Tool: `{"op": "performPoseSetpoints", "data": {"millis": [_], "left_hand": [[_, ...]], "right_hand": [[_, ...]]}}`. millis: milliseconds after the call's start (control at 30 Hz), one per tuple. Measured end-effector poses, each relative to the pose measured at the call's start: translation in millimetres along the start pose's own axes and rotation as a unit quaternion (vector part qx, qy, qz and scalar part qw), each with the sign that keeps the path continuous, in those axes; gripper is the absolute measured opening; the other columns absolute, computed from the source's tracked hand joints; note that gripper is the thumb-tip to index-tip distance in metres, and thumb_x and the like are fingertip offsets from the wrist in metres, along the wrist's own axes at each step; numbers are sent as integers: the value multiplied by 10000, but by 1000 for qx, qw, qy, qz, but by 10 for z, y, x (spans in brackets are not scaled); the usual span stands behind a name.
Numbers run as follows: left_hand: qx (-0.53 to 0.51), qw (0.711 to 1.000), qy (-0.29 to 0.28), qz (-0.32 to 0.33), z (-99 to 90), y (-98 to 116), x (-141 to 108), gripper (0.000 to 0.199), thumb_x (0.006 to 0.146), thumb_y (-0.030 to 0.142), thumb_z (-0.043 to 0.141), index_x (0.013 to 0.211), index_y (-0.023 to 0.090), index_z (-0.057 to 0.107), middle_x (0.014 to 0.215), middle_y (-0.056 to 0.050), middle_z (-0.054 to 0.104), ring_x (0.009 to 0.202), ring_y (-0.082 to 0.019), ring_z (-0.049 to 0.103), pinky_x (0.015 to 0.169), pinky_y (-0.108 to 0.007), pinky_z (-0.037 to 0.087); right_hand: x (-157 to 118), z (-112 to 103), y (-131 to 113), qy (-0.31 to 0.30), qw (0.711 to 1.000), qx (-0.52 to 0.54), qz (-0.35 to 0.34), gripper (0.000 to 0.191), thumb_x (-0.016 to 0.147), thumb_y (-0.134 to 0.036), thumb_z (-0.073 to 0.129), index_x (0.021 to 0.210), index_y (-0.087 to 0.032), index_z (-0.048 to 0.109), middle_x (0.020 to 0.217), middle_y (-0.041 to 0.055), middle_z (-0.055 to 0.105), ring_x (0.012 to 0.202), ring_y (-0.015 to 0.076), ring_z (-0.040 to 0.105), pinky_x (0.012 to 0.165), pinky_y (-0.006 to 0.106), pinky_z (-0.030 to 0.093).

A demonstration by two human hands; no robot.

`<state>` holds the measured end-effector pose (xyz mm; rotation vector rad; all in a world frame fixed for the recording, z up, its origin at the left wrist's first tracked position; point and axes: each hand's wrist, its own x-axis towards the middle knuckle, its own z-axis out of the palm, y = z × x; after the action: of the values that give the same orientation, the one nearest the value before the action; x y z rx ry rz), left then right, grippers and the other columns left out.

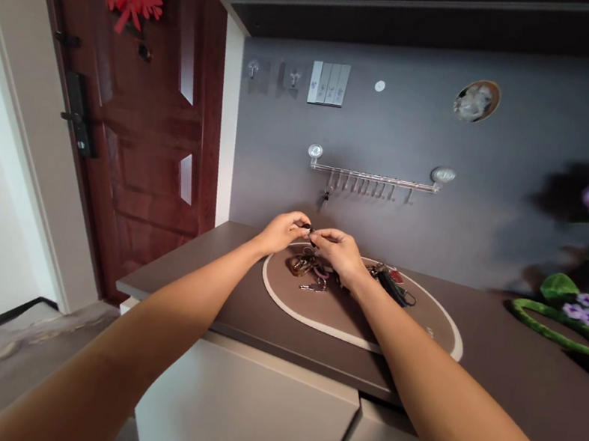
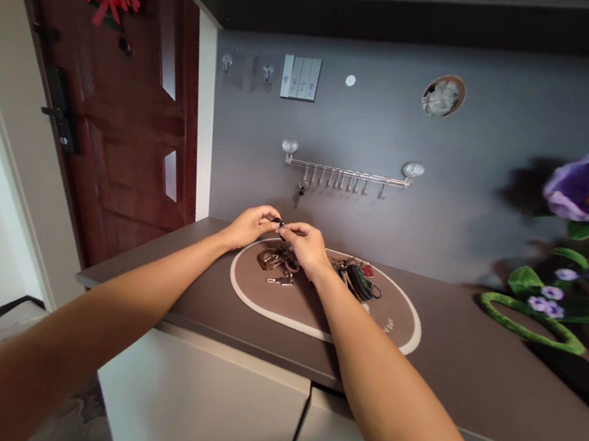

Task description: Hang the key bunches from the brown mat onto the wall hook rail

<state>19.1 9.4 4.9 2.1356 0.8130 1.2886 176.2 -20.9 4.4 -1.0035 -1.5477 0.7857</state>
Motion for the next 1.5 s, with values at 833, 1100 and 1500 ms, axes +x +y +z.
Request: {"op": "performPoseSetpoints", "data": {"millis": [833,1100,1500], "left_hand": [[182,982,18,44,83,100,-53,169,722,263,529,851,171,588,819,-16,634,701,-115,571,685,-233,451],[244,967,-3,69,98,74,-62,215,775,294,440,869,187,600,827,-31,634,711,-134,562,671,-245,426],[334,940,15,70,65,-8,-59,247,812,270,379,811,195,614,798,-49,626,745,-159,554,689,-261,397]], "right_hand": [[65,-84,65,46,995,83,18,413,498,-500,680,695,-149,588,584,-30,545,508,61,434,533,212,381],[92,-123,94,59,995,81,-18,381,551,-503,648,702,-164,559,588,-40,508,526,65,446,574,219,407],[492,-164,-245,173,977,117,-48,326,585,-442,637,676,-140,552,586,-4,529,513,79,454,489,217,409]]}}
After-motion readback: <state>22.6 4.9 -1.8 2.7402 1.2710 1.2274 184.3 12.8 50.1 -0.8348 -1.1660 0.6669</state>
